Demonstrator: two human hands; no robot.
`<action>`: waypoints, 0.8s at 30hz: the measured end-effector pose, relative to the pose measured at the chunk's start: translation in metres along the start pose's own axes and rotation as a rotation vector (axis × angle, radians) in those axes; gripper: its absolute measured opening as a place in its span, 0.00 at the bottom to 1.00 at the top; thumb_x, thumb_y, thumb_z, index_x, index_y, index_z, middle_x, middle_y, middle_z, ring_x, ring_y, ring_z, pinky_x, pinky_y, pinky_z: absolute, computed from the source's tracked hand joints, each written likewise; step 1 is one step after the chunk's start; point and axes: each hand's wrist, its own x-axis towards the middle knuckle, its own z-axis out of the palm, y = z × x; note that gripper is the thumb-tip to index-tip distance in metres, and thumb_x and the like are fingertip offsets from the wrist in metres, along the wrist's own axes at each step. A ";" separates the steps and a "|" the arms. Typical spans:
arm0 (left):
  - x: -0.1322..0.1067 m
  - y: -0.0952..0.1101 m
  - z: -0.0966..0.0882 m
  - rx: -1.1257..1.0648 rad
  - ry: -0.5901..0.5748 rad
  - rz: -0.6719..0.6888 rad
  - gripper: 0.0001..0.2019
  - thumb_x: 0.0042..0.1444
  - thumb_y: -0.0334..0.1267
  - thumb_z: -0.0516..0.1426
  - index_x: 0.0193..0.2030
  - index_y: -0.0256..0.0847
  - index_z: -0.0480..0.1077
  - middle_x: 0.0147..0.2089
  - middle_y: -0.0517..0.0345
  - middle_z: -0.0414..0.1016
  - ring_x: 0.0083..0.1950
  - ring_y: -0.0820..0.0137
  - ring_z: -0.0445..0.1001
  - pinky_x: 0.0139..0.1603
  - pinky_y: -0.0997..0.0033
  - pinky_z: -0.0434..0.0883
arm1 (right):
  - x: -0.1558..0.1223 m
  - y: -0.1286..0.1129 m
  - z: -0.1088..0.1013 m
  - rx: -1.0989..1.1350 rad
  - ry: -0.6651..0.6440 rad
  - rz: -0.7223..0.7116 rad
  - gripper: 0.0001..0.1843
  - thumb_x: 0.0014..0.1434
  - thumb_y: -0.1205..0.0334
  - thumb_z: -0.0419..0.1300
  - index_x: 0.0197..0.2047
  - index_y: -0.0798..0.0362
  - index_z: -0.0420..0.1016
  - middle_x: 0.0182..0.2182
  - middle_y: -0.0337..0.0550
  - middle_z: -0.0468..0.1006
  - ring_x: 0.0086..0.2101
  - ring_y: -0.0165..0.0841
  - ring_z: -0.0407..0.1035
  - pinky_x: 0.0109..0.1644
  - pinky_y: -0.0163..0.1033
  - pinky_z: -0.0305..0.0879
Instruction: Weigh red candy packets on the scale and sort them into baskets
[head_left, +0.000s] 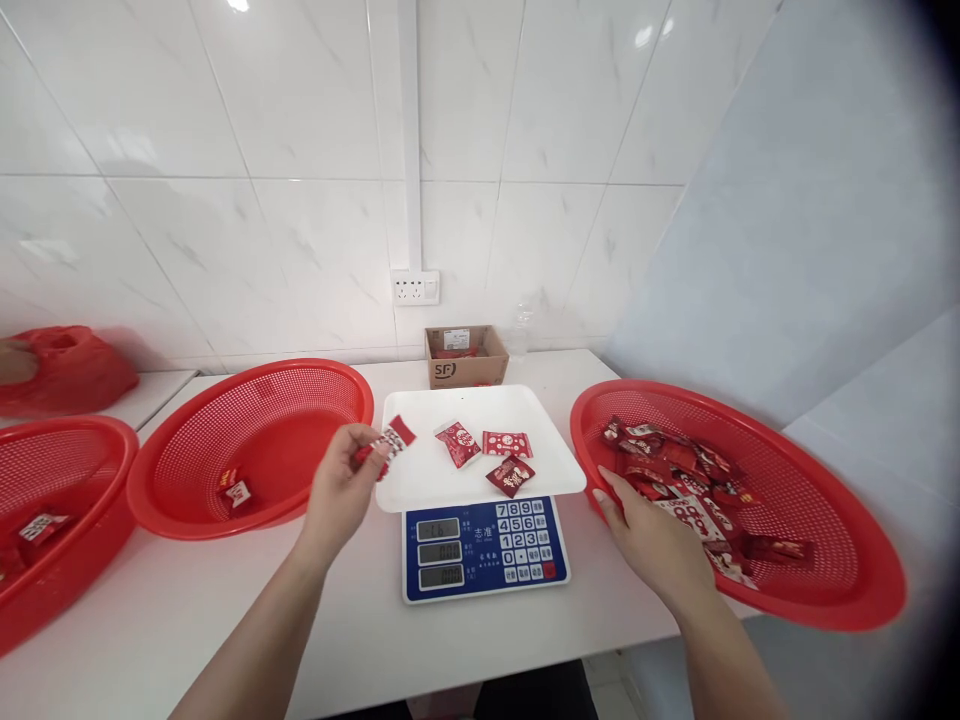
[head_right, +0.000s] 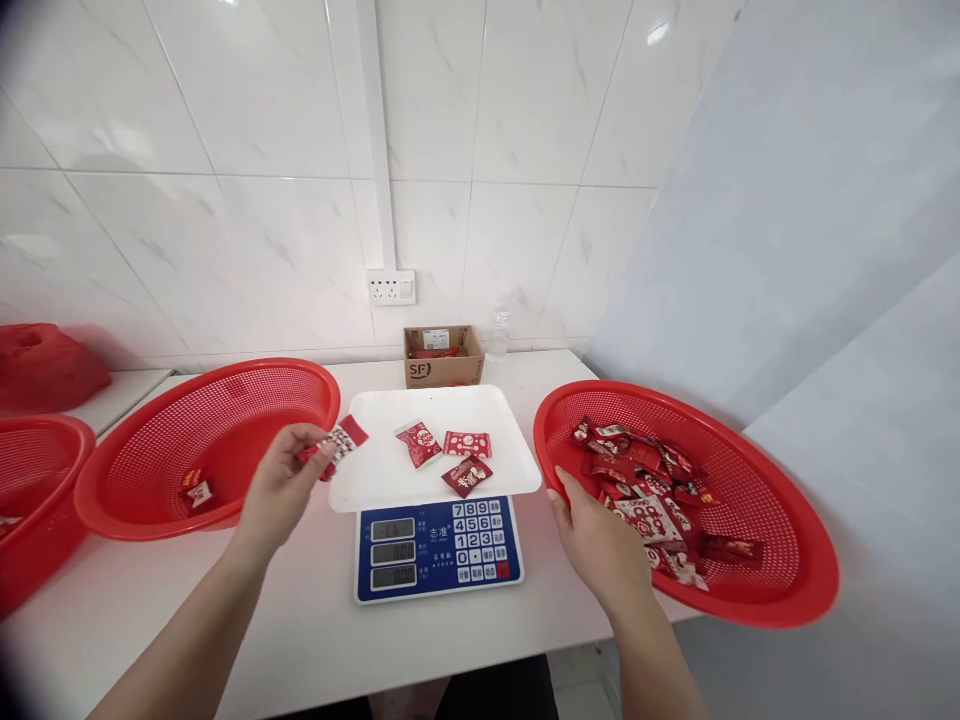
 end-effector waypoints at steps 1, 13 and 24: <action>0.003 -0.001 -0.009 0.121 0.070 -0.006 0.11 0.52 0.45 0.55 0.37 0.42 0.62 0.35 0.59 0.72 0.33 0.72 0.70 0.33 0.72 0.68 | 0.000 0.000 0.000 0.000 0.001 0.000 0.30 0.63 0.48 0.33 0.62 0.51 0.57 0.42 0.51 0.78 0.39 0.46 0.73 0.39 0.48 0.65; -0.002 -0.027 -0.060 1.063 -0.041 -0.104 0.24 0.59 0.51 0.41 0.53 0.38 0.64 0.53 0.44 0.70 0.51 0.52 0.69 0.34 0.62 0.68 | 0.003 -0.006 -0.004 0.104 0.217 -0.089 0.28 0.62 0.53 0.42 0.60 0.58 0.61 0.54 0.55 0.69 0.53 0.46 0.64 0.51 0.51 0.63; -0.016 -0.041 -0.055 0.989 -0.024 0.126 0.20 0.58 0.48 0.47 0.49 0.36 0.68 0.48 0.45 0.74 0.51 0.53 0.69 0.49 0.54 0.65 | -0.012 -0.089 0.013 0.262 0.154 -0.669 0.19 0.58 0.64 0.53 0.52 0.51 0.70 0.53 0.48 0.71 0.54 0.42 0.63 0.57 0.54 0.60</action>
